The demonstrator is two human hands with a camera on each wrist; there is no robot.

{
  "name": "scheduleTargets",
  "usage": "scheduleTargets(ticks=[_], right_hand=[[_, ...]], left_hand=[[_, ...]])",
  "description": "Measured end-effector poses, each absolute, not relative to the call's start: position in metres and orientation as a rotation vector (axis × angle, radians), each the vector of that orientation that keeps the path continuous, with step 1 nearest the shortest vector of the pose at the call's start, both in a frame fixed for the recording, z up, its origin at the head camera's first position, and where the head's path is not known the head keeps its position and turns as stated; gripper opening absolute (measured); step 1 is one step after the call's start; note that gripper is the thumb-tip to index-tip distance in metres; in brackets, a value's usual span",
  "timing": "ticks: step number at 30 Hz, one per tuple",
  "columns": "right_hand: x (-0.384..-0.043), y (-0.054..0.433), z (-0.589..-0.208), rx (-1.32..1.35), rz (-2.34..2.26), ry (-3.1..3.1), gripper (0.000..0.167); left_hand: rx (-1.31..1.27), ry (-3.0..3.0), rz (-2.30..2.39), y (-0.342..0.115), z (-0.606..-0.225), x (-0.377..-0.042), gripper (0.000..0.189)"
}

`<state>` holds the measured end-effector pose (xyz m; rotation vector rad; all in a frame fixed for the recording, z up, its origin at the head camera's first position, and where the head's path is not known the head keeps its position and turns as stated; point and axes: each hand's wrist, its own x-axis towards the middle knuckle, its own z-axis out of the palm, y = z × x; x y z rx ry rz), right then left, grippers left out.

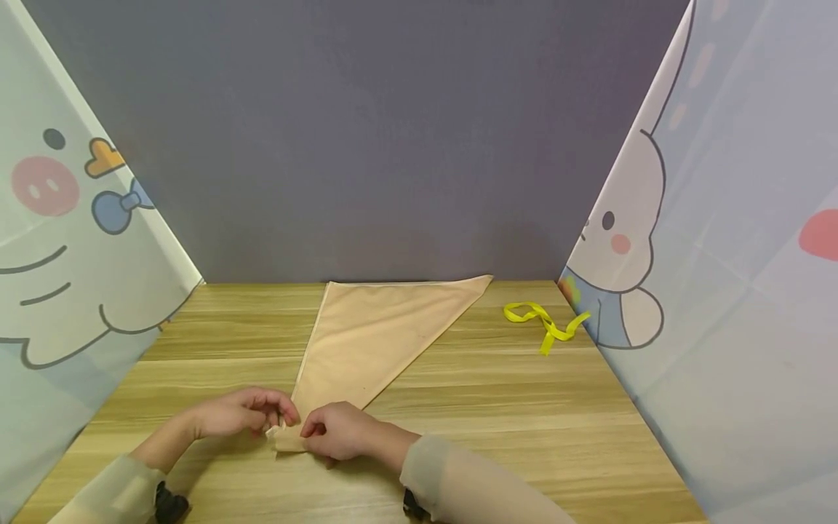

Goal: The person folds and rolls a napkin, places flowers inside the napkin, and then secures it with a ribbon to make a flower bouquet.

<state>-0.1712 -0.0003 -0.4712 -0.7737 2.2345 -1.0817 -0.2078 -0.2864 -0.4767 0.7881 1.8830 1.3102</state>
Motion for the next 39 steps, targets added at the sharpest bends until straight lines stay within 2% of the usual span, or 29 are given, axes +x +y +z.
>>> scheduleTargets(ticks=[5, 13, 27, 32, 39], right_hand=[[-0.173, 0.002, -0.474, -0.676, -1.183, 2.175, 0.006], [-0.176, 0.003, -0.478, -0.631, -1.262, 2.113, 0.005], [-0.175, 0.005, -0.478, -0.578, -1.322, 2.096, 0.006], [-0.173, 0.004, -0.477, -0.549, -1.349, 2.105, 0.013], [-0.173, 0.005, -0.476, -0.581, -1.365, 2.087, 0.013]], left_hand=[[0.771, 1.846, 1.328, -0.285, -0.471, -0.206, 0.050], [0.809, 1.995, 1.257, -0.277, -0.468, -0.199, 0.020], [0.654, 2.227, 1.211, -0.264, -0.473, -0.199, 0.031], [0.606, 2.242, 1.241, -0.260, -0.473, -0.198, 0.029], [0.583, 2.312, 1.203, -0.257, -0.473, -0.196, 0.025]])
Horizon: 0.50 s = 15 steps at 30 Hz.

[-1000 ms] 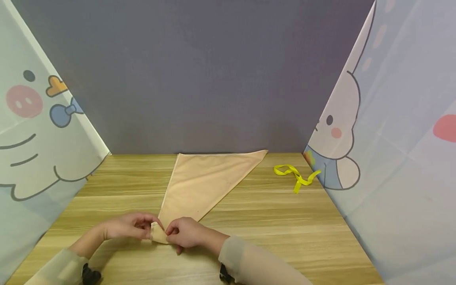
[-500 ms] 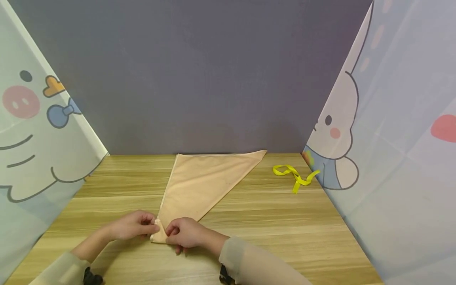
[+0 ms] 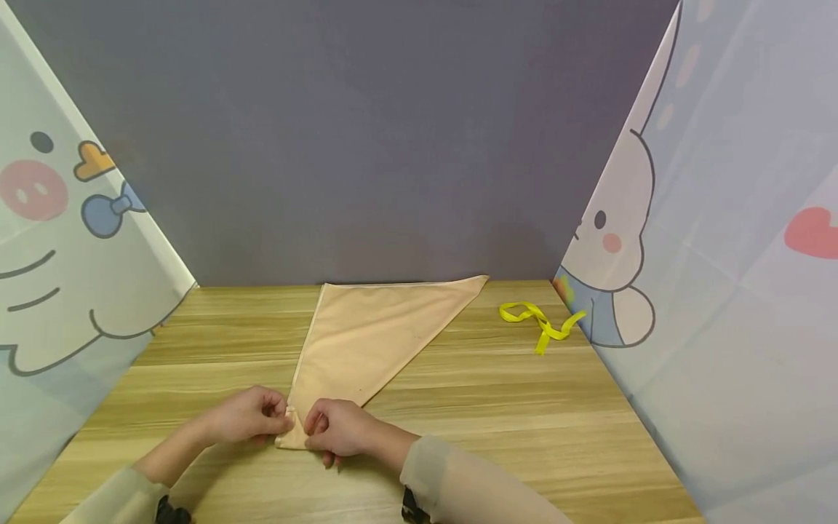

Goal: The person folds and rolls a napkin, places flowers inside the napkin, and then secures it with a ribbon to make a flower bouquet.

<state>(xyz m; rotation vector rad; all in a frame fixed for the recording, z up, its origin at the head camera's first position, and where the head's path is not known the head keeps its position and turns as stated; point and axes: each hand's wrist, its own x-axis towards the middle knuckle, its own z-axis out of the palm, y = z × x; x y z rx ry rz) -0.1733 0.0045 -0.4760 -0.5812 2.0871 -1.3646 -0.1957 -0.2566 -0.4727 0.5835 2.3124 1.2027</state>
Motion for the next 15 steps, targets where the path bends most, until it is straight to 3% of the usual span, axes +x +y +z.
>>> scheduleTargets(ticks=[7, 15], right_hand=[[-0.174, 0.004, -0.477, -0.581, -1.332, 2.093, 0.010], [-0.173, 0.004, -0.476, -0.540, -1.353, 2.066, 0.006]], left_hand=[[0.596, 2.360, 1.250, -0.257, -0.476, -0.194, 0.031], [0.853, 2.386, 1.291, -0.258, -0.483, -0.194, 0.008]])
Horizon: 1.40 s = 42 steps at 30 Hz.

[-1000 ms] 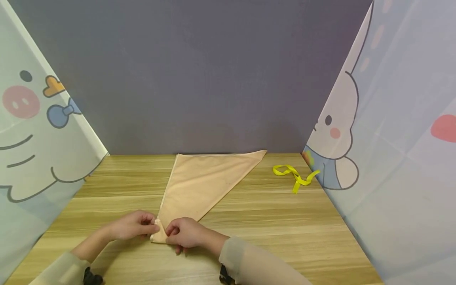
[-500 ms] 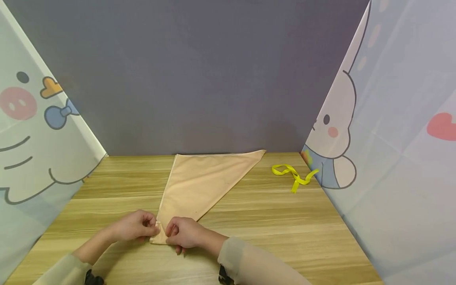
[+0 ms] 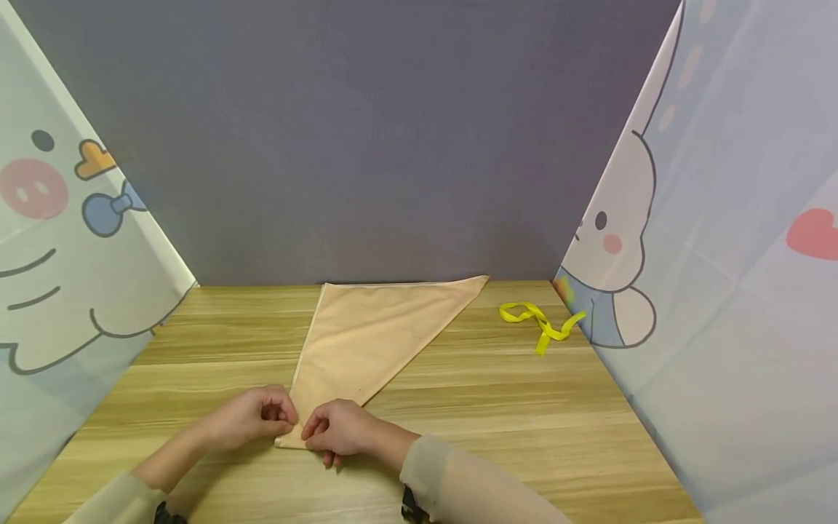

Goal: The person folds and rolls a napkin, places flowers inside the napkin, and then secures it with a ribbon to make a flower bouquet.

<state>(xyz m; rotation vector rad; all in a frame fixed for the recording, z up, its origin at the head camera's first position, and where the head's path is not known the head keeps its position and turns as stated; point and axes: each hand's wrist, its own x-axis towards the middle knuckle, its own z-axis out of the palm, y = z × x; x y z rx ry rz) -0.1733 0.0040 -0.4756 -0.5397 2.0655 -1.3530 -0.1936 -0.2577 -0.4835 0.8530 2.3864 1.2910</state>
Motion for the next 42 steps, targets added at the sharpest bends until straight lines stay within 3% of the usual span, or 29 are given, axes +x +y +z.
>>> scheduleTargets(ticks=[19, 26, 42], right_hand=[[-0.177, 0.006, -0.478, -0.528, -1.377, 1.989, 0.007], [-0.177, 0.007, -0.479, -0.533, -1.368, 1.997, 0.004], [-0.177, 0.007, -0.480, -0.510, -1.380, 1.963, 0.014]], left_hand=[[1.126, 2.321, 1.191, -0.267, -0.478, -0.194, 0.010], [1.110, 2.200, 1.174, -0.272, -0.476, -0.193, 0.029], [1.137, 2.223, 1.164, -0.273, -0.476, -0.195, 0.010]])
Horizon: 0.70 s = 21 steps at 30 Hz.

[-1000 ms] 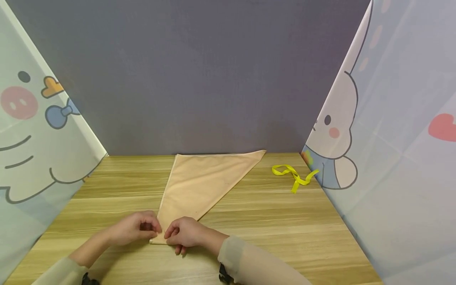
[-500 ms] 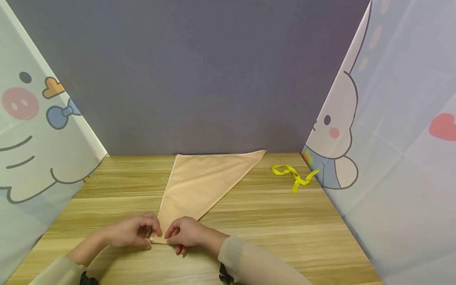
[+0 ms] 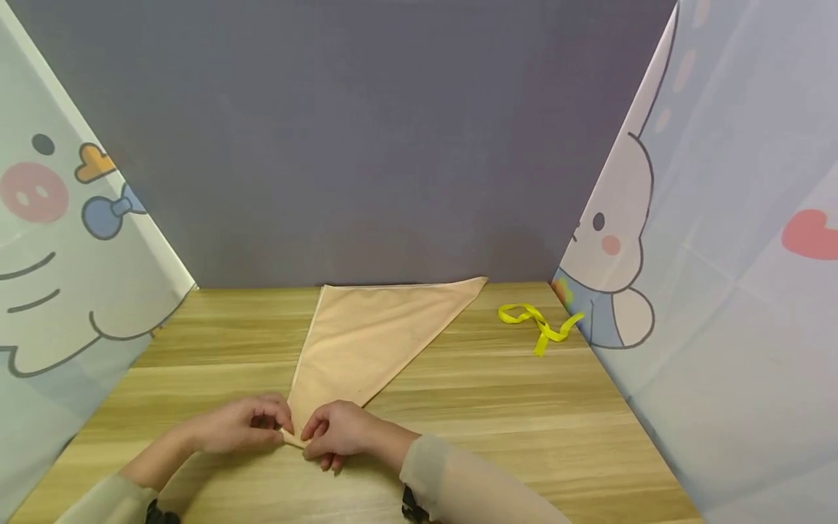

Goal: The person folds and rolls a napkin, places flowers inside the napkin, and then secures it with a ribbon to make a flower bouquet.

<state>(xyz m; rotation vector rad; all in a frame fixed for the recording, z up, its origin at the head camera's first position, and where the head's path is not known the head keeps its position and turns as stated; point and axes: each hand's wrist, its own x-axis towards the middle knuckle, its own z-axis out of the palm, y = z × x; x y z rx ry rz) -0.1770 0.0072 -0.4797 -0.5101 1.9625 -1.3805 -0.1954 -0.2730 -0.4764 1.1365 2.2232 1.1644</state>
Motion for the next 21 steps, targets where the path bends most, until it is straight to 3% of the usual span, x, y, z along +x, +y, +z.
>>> scheduleTargets(ticks=[6, 21], right_hand=[[-0.1738, 0.0051, -0.4764, -0.500, -1.396, 1.966, 0.020], [-0.1726, 0.0091, -0.4764, -0.530, -1.377, 2.039, 0.008]], left_hand=[[1.092, 2.223, 1.179, -0.2746, -0.4782, -0.1986, 0.010], [0.883, 2.230, 1.220, -0.2730, -0.4820, -0.2008, 0.013]])
